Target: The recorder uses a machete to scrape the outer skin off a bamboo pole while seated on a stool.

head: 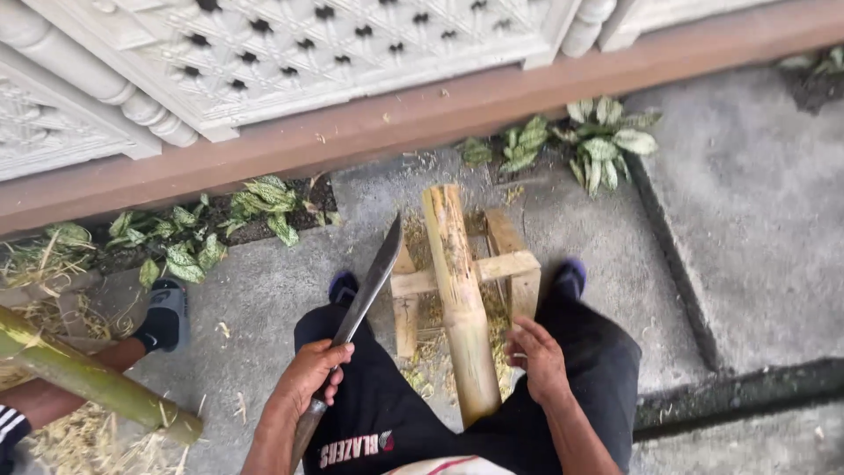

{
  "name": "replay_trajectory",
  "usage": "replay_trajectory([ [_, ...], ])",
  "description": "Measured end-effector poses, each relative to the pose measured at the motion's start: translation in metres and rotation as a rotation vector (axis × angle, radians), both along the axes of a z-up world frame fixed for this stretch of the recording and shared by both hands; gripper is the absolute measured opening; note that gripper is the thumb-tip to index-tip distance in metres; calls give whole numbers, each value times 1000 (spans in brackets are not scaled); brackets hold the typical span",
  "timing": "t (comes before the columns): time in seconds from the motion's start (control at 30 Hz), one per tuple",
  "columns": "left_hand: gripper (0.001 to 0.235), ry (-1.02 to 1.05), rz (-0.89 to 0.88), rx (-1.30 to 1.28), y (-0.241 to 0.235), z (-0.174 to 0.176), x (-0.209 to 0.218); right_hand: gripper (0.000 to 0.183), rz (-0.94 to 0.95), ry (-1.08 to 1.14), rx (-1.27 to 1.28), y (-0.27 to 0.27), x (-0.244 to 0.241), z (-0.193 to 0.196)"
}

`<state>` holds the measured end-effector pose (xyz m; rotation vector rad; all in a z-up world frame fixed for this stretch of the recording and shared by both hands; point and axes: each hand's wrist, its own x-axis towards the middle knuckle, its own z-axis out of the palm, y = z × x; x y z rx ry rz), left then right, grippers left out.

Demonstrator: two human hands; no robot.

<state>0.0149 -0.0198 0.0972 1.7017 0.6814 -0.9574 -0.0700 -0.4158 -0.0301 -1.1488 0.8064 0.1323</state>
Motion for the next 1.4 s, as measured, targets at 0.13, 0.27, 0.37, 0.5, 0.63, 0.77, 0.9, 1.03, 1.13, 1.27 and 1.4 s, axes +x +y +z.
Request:
replay_trajectory([
  [0.13,32,-38,9,27,-13,4,8,38,24,-20,195,-2,19,-23],
  [0.27,32,-72,66,60,-23,-1,-6,31,59,139,316,-8,24,-63],
  [0.37,29,-36,50,168,-39,4,-14,28,75,67,373,-12,39,-45],
  [0.5,29,-52,42,266,-59,11,-21,26,21,108,425,-11,39,-53],
  [0.63,32,-74,-21,376,-57,13,-21,28,13,55,461,-13,36,-50],
  [0.77,37,-156,32,358,-45,29,-18,26,-20,38,416,-12,39,-43],
  [0.9,37,-186,124,249,-46,40,3,24,40,-142,234,-1,54,-45],
  [1.03,41,-181,295,-118,-35,22,16,21,116,-271,-129,0,127,-26],
  [1.13,42,-88,369,-284,9,-47,-8,23,146,-260,-221,-7,198,-22],
  [1.27,45,79,297,-374,120,-229,-60,36,174,58,-74,6,283,-6],
  [1.4,40,150,377,-500,98,-244,-63,50,259,217,184,21,327,-42],
])
